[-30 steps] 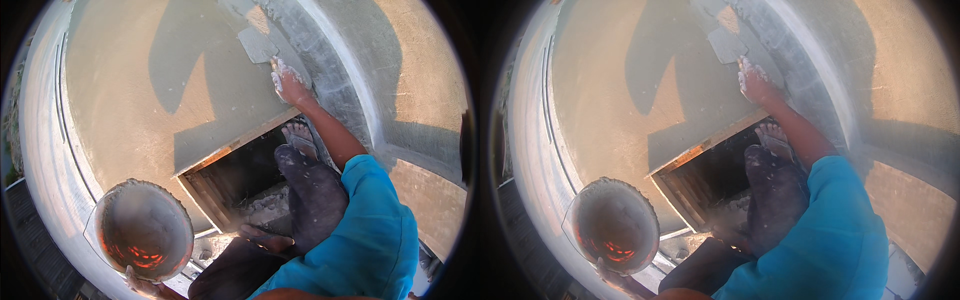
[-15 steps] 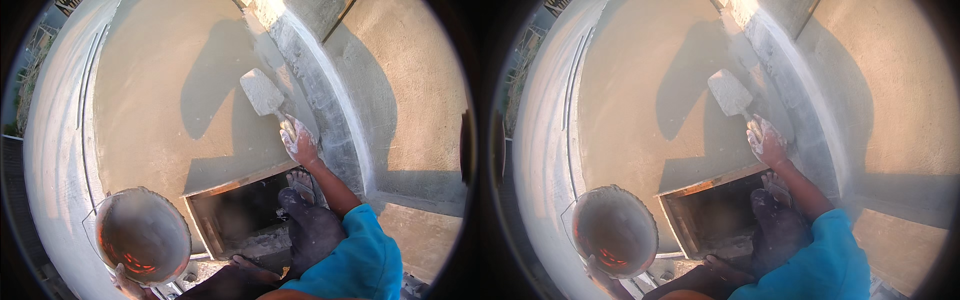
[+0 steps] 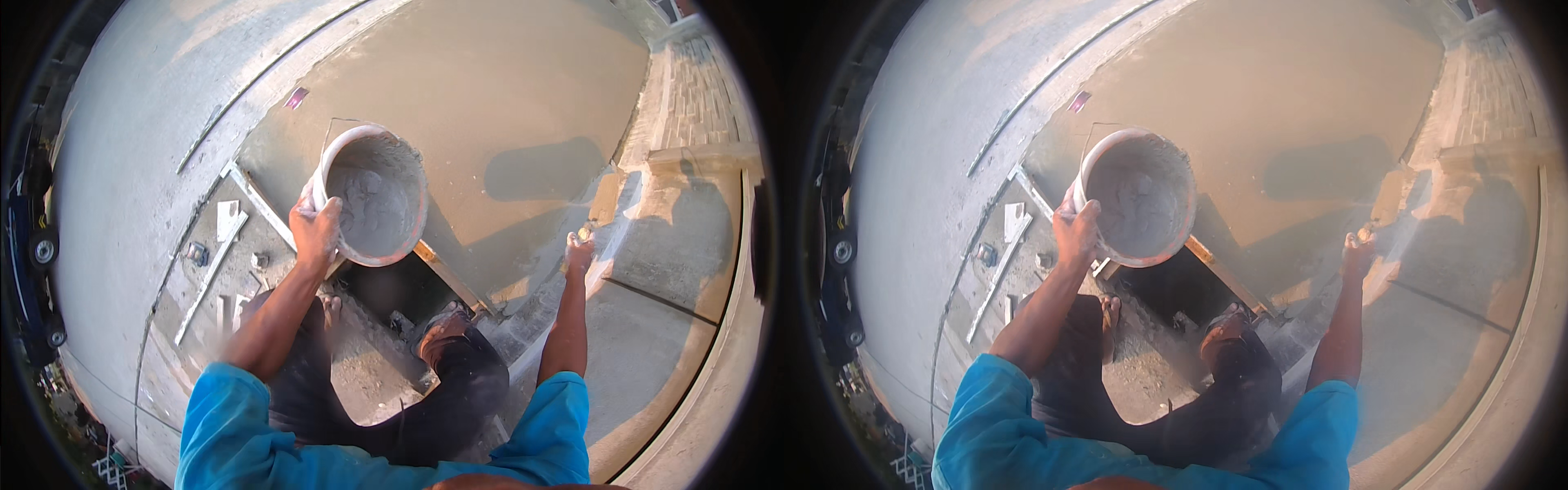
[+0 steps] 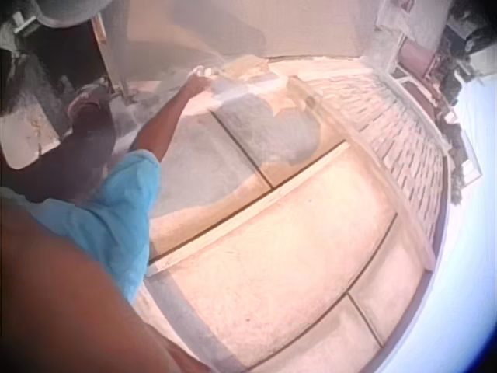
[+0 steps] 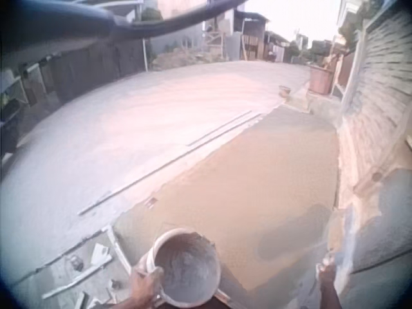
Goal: The person scoops cement from a bucket with a trowel and applies it to a wall around a rectangular opening. The person repeatedly smooths the surface and refills the bucket from a larger container nearby.
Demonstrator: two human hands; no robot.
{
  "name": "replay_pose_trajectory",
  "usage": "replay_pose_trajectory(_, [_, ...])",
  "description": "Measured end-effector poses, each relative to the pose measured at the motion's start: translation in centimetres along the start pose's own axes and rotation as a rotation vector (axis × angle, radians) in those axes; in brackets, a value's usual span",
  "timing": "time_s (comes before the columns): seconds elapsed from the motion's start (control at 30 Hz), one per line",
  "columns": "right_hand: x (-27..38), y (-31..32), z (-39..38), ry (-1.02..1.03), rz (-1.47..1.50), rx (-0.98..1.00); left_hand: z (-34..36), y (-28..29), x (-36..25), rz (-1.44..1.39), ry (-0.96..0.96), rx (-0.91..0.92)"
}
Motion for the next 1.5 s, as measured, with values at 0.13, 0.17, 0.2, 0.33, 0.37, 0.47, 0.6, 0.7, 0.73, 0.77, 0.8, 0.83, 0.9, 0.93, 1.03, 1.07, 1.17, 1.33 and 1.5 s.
replay_pose_trajectory(0.13, [-1.1, 6.9, -9.6, 0.132, -0.110, 0.292, -5.5, -0.1, -4.7, -0.006, 0.147, -0.172])
replay_pose_trajectory(0.17, [-0.4, 9.0, -11.3, -0.095, 0.323, 0.617, -6.6, 0.2, -6.9, 0.003, 0.218, -0.230])
replay_pose_trajectory(0.2, [3.1, 12.7, -14.8, -0.182, 0.311, 0.684, -8.1, 2.1, -7.6, 0.099, 0.162, -0.290])
replay_pose_trajectory(0.33, [-1.4, 19.3, -22.9, -0.354, 0.411, 0.725, -10.7, 6.3, -16.4, -0.028, 0.383, -0.274])
replay_pose_trajectory(0.37, [0.3, 22.0, -25.5, -0.417, 0.432, 0.697, -11.8, 8.7, -17.6, 0.001, 0.365, -0.298])
replay_pose_trajectory(0.47, [4.4, 30.9, -28.9, -0.409, 0.127, 0.682, -15.7, 14.1, -22.3, 0.196, 0.358, -0.327])
replay_pose_trajectory(0.6, [13.4, 38.1, -31.4, -0.308, 0.286, 0.713, -20.1, 22.7, -28.5, 0.095, 0.460, -0.532])
replay_pose_trajectory(0.7, [21.3, 39.0, -30.9, -0.048, 0.321, 0.740, -22.5, 29.3, -33.7, -0.231, 0.545, -0.700])
replay_pose_trajectory(0.73, [25.0, 39.1, -30.8, 0.011, 0.247, 0.795, -23.6, 32.0, -34.4, -0.265, 0.597, -0.742])
replay_pose_trajectory(0.77, [29.1, 39.4, -30.9, 0.075, 0.173, 0.848, -24.8, 34.6, -34.2, -0.321, 0.524, -0.856])
replay_pose_trajectory(0.8, [32.0, 38.8, -30.4, 0.116, 0.132, 0.863, -25.5, 37.4, -33.6, -0.383, 0.443, -0.956])
replay_pose_trajectory(0.83, [34.3, 38.2, -30.3, 0.151, 0.087, 0.877, -26.5, 40.4, -33.9, -0.353, 0.457, -1.001])
replay_pose_trajectory(0.9, [40.6, 38.5, -32.0, 0.342, 0.047, 0.751, -27.4, 44.1, -38.4, -0.415, 0.446, -1.144])
replay_pose_trajectory(0.93, [42.9, 37.9, -32.2, 0.336, 0.035, 0.781, -28.0, 46.1, -39.8, -0.412, 0.436, -1.190])
replay_pose_trajectory(1.03, [50.5, 37.2, -33.8, 0.316, -0.071, 0.924, -28.8, 51.2, -42.6, -0.404, 0.373, -1.310])
replay_pose_trajectory(1.07, [51.8, 36.5, -33.9, 0.279, -0.089, 0.939, -28.6, 53.0, -42.7, -0.420, 0.356, -1.314])
replay_pose_trajectory(1.17, [55.7, 33.3, -35.3, 0.243, -0.176, 0.926, -26.6, 57.1, -44.2, -0.442, 0.290, -1.317])
replay_pose_trajectory(1.33, [60.2, 24.2, -33.7, 0.290, -0.480, 0.881, -17.8, 65.9, -45.3, -0.359, 0.261, -1.282])
replay_pose_trajectory(1.5, [75.6, 17.9, -35.1, 0.172, -0.288, 0.769, 2.6, 69.4, -50.0, -0.105, 0.293, -1.016])
Point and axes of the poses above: each hand's wrist, its own z-axis towards the middle knuckle, its own y-axis out of the back of the hand, x = y × z, the point moved 3 cm from there along z, towards the middle knuckle, and after that the axes turned 3 degrees about x, right-handed, at the moved point
